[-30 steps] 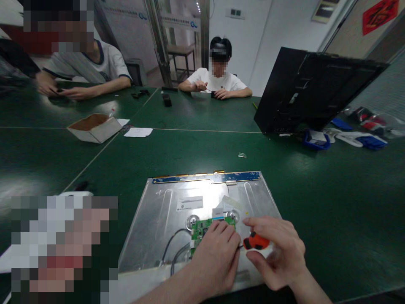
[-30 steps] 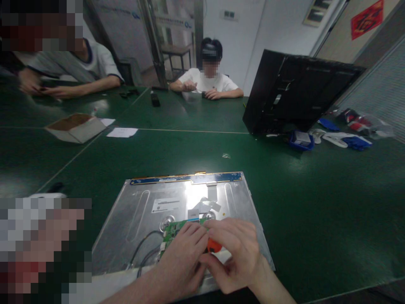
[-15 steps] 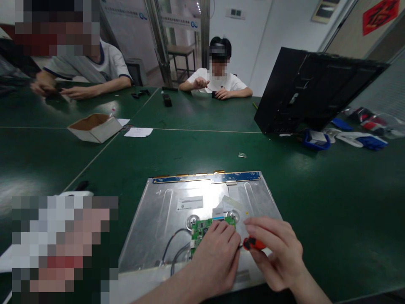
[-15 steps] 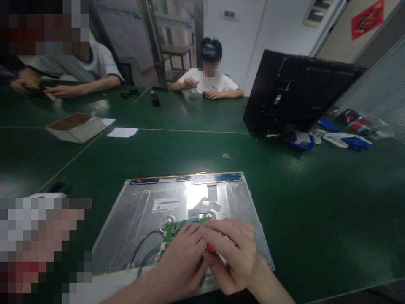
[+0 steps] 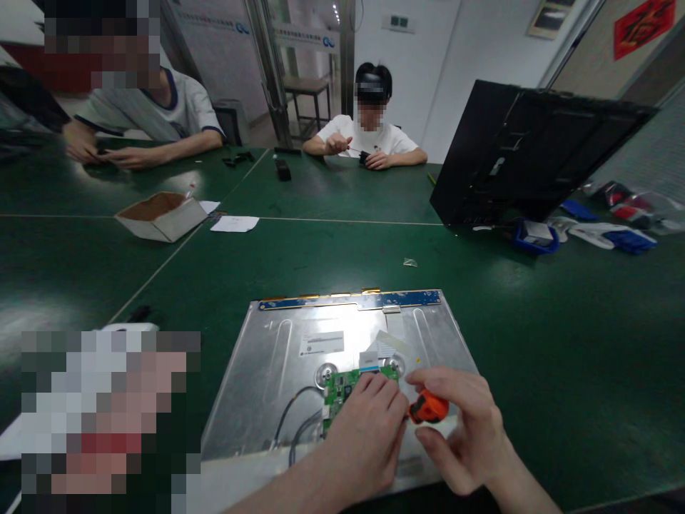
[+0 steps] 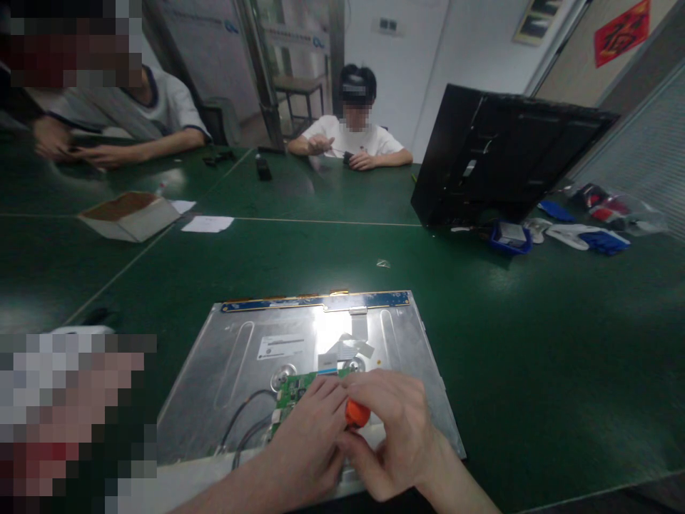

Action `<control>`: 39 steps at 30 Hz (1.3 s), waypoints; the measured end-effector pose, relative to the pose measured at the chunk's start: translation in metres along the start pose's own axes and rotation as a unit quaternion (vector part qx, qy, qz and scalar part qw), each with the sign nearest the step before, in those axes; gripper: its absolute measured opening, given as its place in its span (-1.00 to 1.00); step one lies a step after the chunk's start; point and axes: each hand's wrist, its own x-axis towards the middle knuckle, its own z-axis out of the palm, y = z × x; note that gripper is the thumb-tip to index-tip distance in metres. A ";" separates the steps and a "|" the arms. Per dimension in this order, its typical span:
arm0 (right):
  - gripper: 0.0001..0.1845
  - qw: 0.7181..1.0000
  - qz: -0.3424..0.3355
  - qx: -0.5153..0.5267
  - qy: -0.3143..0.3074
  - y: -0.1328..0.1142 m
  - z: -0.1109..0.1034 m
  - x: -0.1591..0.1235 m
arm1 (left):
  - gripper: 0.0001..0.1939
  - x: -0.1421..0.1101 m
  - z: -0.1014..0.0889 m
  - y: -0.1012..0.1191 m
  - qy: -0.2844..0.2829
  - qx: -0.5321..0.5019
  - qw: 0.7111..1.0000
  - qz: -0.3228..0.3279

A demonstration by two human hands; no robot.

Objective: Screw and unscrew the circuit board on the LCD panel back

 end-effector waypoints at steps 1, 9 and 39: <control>-0.58 1.000 -0.001 0.007 0.016 0.001 0.001 0.000 | -0.79 0.000 0.000 0.000 -0.005 0.003 1.000 -0.001; -0.57 1.000 0.001 -0.006 0.029 0.003 0.005 -0.001 | -0.74 0.001 0.002 -0.001 -0.036 0.029 0.999 0.007; -0.57 0.999 -0.022 -0.014 0.033 0.003 0.004 -0.002 | -0.81 -0.001 0.001 0.000 -0.004 0.022 1.000 0.005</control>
